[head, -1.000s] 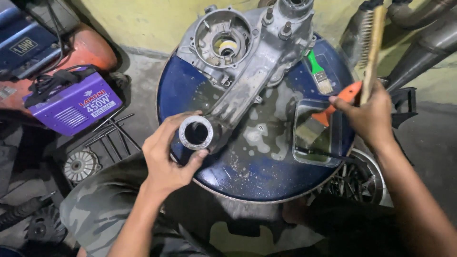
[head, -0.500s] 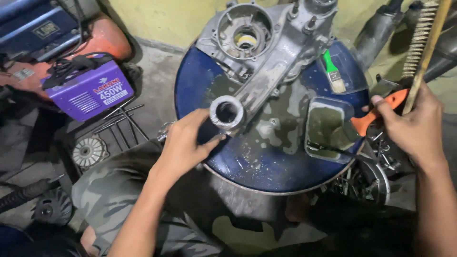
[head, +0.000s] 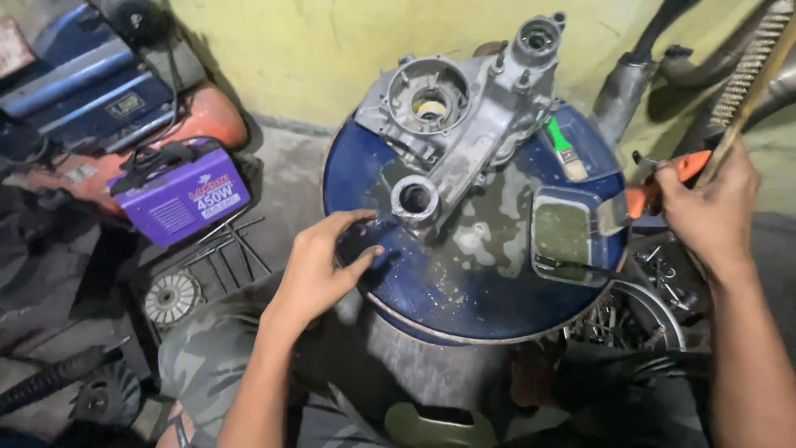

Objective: The person scrubs a cylindrical metal part with a wire brush while holding it over a blue barrel. They repeatedly rotate the part to clean different sides and occasionally dip the brush into a container of liquid.

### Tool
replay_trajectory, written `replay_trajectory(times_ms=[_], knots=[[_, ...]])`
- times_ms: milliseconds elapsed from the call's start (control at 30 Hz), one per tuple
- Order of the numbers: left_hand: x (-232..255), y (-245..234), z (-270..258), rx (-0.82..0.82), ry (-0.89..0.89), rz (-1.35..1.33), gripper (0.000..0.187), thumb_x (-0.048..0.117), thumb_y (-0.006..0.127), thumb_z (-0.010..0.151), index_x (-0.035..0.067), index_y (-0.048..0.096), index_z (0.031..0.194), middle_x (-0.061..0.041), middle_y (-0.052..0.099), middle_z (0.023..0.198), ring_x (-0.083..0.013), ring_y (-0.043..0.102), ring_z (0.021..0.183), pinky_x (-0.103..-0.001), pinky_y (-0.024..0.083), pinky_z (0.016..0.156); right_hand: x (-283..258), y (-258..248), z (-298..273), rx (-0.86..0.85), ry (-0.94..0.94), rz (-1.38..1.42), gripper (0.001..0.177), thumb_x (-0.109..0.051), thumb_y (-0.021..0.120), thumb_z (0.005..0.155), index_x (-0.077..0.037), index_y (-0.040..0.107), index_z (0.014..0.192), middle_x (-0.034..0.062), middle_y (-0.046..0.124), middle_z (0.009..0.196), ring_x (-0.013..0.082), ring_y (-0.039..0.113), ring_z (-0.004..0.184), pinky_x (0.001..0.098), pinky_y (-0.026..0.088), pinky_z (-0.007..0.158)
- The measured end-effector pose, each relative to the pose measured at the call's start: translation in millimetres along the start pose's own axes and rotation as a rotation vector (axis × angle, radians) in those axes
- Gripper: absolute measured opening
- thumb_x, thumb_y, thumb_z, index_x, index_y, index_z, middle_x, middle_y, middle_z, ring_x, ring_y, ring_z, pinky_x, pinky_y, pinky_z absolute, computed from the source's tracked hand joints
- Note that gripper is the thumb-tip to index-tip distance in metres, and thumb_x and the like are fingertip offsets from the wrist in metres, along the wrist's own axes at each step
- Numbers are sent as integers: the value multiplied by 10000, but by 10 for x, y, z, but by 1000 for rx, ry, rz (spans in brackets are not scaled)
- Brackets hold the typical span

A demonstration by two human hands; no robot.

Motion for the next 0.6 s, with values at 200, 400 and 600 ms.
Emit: replay_trajectory(times_ms=[200, 400, 600], knots=[[269, -61, 88, 78, 106, -50, 664, 404, 921, 910, 88, 666, 1436, -122, 730, 1418, -320, 707, 1335, -459, 515, 1178, -486, 318, -59, -34, 296, 711, 336, 16, 606, 1324, -50, 280, 1280, 264, 642, 979, 291, 658, 644, 382, 548, 508], [591, 162, 541, -36, 247, -255, 555, 401, 780, 1028, 108, 630, 1474, -103, 700, 1449, -302, 631, 1391, -455, 464, 1200, -1038, 503, -47, -97, 308, 998, 299, -7, 535, 1248, -165, 299, 1152, 411, 738, 1141, 377, 719, 713, 338, 579, 564], [626, 267, 485, -36, 212, -397, 457, 374, 624, 1132, 64, 466, 1429, -107, 639, 1326, -255, 635, 1166, -405, 479, 1060, -1064, 465, 17, -21, 243, 1089, 312, 19, 524, 1211, -124, 252, 1158, 457, 694, 1072, 373, 634, 589, 404, 583, 590]])
Point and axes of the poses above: each hand's wrist, its own z-axis towards the middle knuckle, its own y-axis out of the palm, x = y × z, the point moved 10 cm from there along z, towards the middle knuckle
